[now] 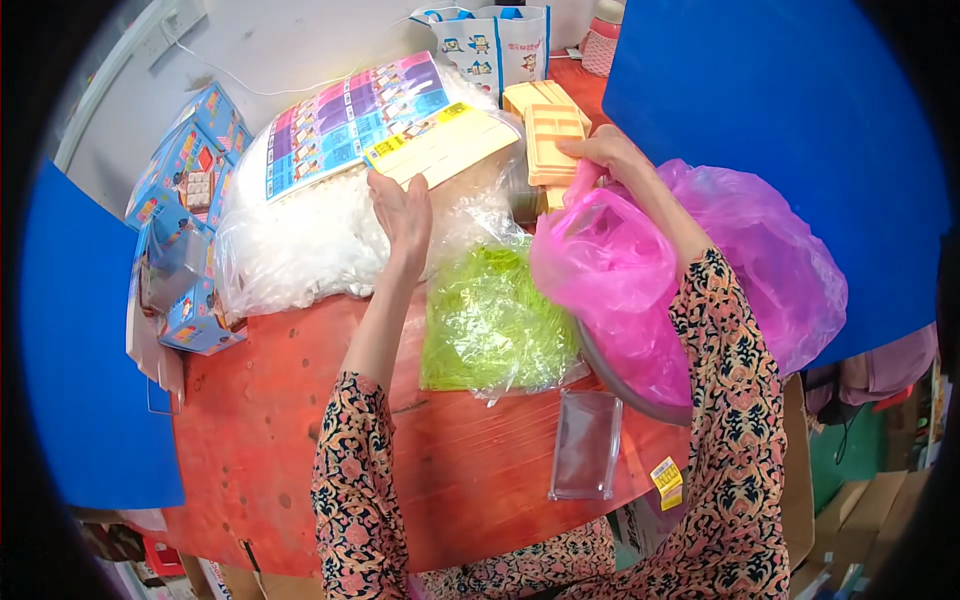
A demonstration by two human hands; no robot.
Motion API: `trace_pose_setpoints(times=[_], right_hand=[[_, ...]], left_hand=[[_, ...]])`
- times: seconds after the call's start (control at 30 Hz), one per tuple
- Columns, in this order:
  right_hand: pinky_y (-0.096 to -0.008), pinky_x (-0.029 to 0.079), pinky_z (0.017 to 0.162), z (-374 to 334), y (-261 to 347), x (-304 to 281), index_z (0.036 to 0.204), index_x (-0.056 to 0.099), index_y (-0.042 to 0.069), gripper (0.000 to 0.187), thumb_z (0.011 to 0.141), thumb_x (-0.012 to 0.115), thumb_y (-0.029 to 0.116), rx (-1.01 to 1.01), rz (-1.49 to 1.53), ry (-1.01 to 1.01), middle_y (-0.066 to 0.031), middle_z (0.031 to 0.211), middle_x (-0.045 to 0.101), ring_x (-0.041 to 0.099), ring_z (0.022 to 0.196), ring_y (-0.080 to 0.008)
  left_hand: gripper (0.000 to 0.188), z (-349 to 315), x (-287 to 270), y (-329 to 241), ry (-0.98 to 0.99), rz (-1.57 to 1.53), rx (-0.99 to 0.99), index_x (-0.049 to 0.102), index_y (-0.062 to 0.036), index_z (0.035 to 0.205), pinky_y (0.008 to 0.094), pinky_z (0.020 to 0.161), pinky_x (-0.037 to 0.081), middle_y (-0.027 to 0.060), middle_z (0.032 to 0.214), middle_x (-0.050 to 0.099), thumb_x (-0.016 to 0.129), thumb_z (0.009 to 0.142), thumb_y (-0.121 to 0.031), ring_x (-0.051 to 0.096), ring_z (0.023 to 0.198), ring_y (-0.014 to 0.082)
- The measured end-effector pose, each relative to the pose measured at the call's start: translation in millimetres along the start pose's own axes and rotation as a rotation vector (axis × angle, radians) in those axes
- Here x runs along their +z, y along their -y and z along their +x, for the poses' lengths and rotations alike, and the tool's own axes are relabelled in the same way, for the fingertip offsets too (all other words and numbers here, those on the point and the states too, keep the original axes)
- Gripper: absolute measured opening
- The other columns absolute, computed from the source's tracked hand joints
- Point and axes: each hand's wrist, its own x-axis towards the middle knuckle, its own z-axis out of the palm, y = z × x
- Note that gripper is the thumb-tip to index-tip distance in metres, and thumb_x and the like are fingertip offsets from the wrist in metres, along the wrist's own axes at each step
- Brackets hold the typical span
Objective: Peeling labels from a sheet and applying them to small plastic trays filled with marshmallow-like items.
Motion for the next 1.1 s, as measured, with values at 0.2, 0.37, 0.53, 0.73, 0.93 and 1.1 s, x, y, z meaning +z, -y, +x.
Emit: trace_pose_setpoints(times=[0.2, 0.37, 0.53, 0.73, 0.93, 1.1], right_hand=[[-0.0336, 0.05, 0.062, 11, -17, -30, 0.08, 0.068, -0.003, 0.049, 0.07, 0.071, 0.045, 0.089, -0.112, -0.155, -0.0164, 0.082, 0.067, 0.066, 0.073, -0.0223], [-0.043, 0.051, 0.076, -2, -53, -38, 0.088, 0.066, -0.005, 0.045, 0.075, 0.066, 0.038, 0.065, -0.468, -0.36, -0.0266, 0.095, 0.065, 0.064, 0.093, -0.0374], [-0.0432, 0.049, 0.083, -2, -50, -30, 0.101, 0.064, -0.002, 0.048, 0.082, 0.059, 0.041, 0.131, -0.565, -0.173, -0.0237, 0.105, 0.064, 0.063, 0.099, -0.0343], [-0.036, 0.05, 0.084, 8, -34, -21, 0.112, 0.062, 0.006, 0.046, 0.084, 0.057, 0.042, 0.274, -0.692, 0.048, -0.0148, 0.111, 0.064, 0.061, 0.104, -0.0292], [-0.0369, 0.05, 0.081, -10, -35, -22, 0.109, 0.063, 0.004, 0.045, 0.085, 0.055, 0.042, 0.282, -0.257, -0.019, -0.0176, 0.11, 0.063, 0.062, 0.102, -0.0299], [-0.0376, 0.05, 0.079, -34, -22, 1, 0.106, 0.063, 0.003, 0.046, 0.086, 0.053, 0.042, 0.224, 0.09, 0.047, -0.02, 0.109, 0.063, 0.063, 0.1, -0.0305]], left_hand=[[0.047, -26, -15, -14, 0.081, 0.214, 0.116, 0.04, 0.0124, 0.115, 0.0477, 0.095, 0.034, 0.0317, 0.117, 0.039, 0.06, 0.078, -0.009, 0.039, 0.112, 0.0445], [0.053, -33, -6, -17, -0.076, 0.383, 0.495, 0.039, 0.0105, 0.123, 0.0485, 0.1, 0.031, 0.0339, 0.127, 0.033, 0.064, 0.078, -0.005, 0.034, 0.12, 0.0478], [0.042, -43, 9, -51, 0.025, 0.434, 0.745, 0.049, 0.0079, 0.117, 0.0492, 0.101, 0.032, 0.0297, 0.131, 0.036, 0.061, 0.078, -0.001, 0.036, 0.122, 0.046], [0.03, -65, 39, -73, 0.301, 0.131, 0.657, 0.054, 0.0063, 0.106, 0.0463, 0.089, 0.042, 0.0284, 0.113, 0.05, 0.058, 0.076, 0.001, 0.05, 0.104, 0.0444], [0.023, -70, 74, -83, 0.379, 0.102, 0.396, 0.054, 0.0077, 0.098, 0.0471, 0.08, 0.042, 0.0291, 0.102, 0.052, 0.056, 0.081, -0.008, 0.052, 0.095, 0.0449], [0.035, -41, 80, -55, 0.263, 0.189, 0.295, 0.055, 0.0053, 0.1, 0.0458, 0.077, 0.043, 0.0276, 0.093, 0.057, 0.063, 0.078, -0.021, 0.055, 0.09, 0.0431]])
